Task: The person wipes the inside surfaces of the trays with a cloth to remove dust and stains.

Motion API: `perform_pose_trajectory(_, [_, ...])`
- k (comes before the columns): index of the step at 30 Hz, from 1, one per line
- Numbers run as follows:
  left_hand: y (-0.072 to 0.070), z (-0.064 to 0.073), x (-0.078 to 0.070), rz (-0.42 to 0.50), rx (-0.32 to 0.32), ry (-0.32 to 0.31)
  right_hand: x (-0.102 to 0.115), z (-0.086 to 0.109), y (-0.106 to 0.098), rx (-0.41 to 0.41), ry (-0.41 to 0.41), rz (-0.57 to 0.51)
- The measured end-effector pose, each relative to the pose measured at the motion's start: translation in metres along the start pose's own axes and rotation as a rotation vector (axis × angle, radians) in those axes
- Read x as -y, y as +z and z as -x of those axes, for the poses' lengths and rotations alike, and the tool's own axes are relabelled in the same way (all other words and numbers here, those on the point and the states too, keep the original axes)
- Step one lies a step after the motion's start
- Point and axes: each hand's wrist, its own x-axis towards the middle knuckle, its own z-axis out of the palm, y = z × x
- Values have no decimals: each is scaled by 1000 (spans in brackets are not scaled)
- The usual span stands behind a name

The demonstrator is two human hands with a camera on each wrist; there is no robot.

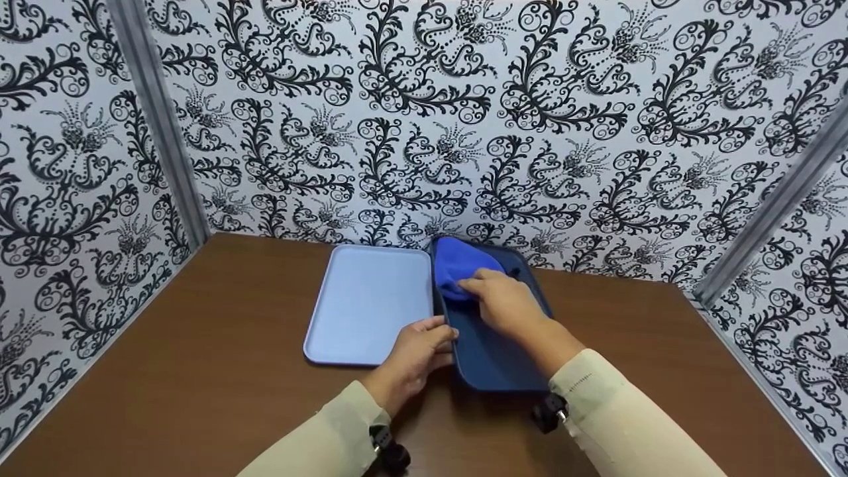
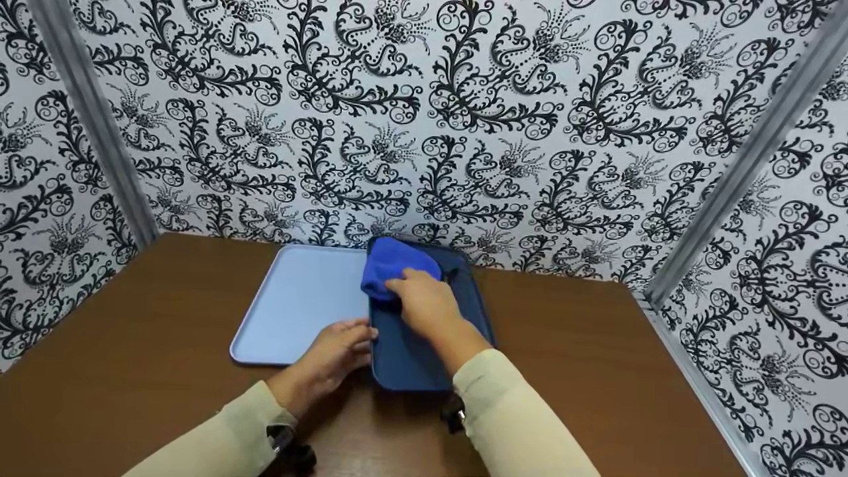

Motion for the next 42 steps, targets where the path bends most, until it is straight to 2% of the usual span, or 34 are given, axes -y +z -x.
perform_pose_trajectory(7, [-1,-1,1,2,0,2,-9,6,0,-43,-163,10])
perform_pose_trajectory(12, [-1,0,0,4,-6,-7,-26,9,-4,-58,-314,17])
perform_pose_trajectory(16, [0,0,0,7,-13,-15,-42,11,-8,-32,-363,47])
perform_pose_trajectory(21, [1,-1,2,17,-15,-17,-57,17,-11,5,-336,84])
perform_pose_trajectory(30, [2,0,2,20,-12,-5,-76,20,-9,5,-267,157])
perform_pose_trajectory(42, [2,1,3,10,8,3,-87,25,-6,67,-44,148])
